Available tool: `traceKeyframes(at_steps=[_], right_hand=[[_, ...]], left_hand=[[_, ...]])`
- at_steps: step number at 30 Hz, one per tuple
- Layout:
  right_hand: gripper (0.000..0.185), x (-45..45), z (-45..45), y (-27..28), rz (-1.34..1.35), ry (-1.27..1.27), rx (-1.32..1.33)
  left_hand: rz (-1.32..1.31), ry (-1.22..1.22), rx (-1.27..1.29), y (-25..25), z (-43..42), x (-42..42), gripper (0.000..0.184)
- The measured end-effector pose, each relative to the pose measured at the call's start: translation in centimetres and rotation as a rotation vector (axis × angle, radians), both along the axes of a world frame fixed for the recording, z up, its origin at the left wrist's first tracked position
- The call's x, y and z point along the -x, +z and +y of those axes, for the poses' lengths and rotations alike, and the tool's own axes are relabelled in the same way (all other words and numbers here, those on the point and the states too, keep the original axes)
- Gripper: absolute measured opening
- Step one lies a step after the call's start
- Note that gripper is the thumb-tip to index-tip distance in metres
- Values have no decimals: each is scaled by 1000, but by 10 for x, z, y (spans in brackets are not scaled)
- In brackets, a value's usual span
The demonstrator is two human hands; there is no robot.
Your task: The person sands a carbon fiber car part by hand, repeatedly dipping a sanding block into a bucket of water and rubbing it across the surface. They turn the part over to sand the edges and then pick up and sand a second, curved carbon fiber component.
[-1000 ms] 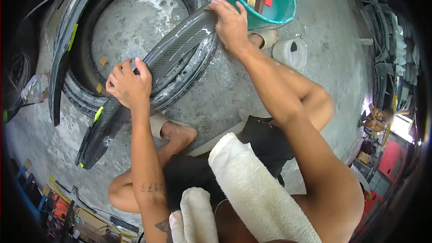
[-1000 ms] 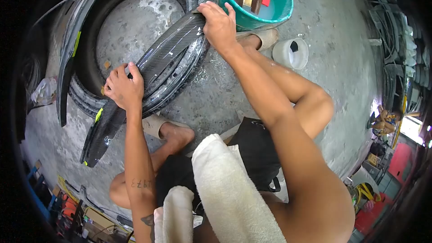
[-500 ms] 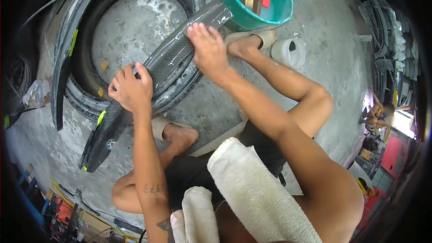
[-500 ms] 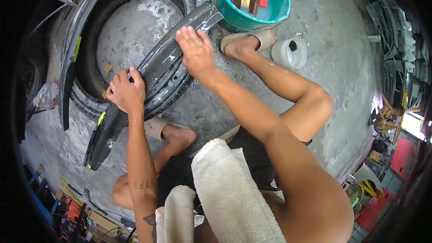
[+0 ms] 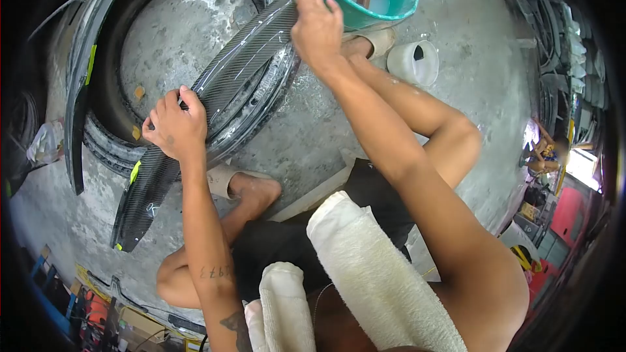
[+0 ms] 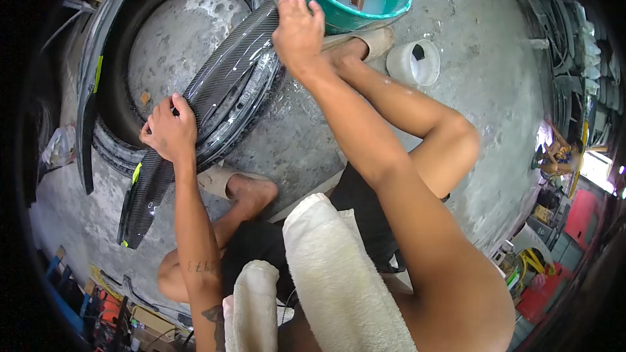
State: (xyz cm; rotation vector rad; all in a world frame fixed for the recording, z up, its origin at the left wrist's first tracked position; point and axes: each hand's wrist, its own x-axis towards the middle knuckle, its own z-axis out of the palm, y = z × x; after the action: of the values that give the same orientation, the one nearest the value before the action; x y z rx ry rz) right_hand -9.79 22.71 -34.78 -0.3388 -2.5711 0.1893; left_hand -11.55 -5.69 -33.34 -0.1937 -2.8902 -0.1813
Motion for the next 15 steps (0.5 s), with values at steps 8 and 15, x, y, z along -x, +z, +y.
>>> traceKeyframes(at_steps=[8,15], right_hand=[[39,-6,4,11,-33,308,-4],[35,-24,-69,10,39,521,-62]], left_hand=[[-29,8,17,0,-1,1,35],[-28,17,-24,6,4,8,34]])
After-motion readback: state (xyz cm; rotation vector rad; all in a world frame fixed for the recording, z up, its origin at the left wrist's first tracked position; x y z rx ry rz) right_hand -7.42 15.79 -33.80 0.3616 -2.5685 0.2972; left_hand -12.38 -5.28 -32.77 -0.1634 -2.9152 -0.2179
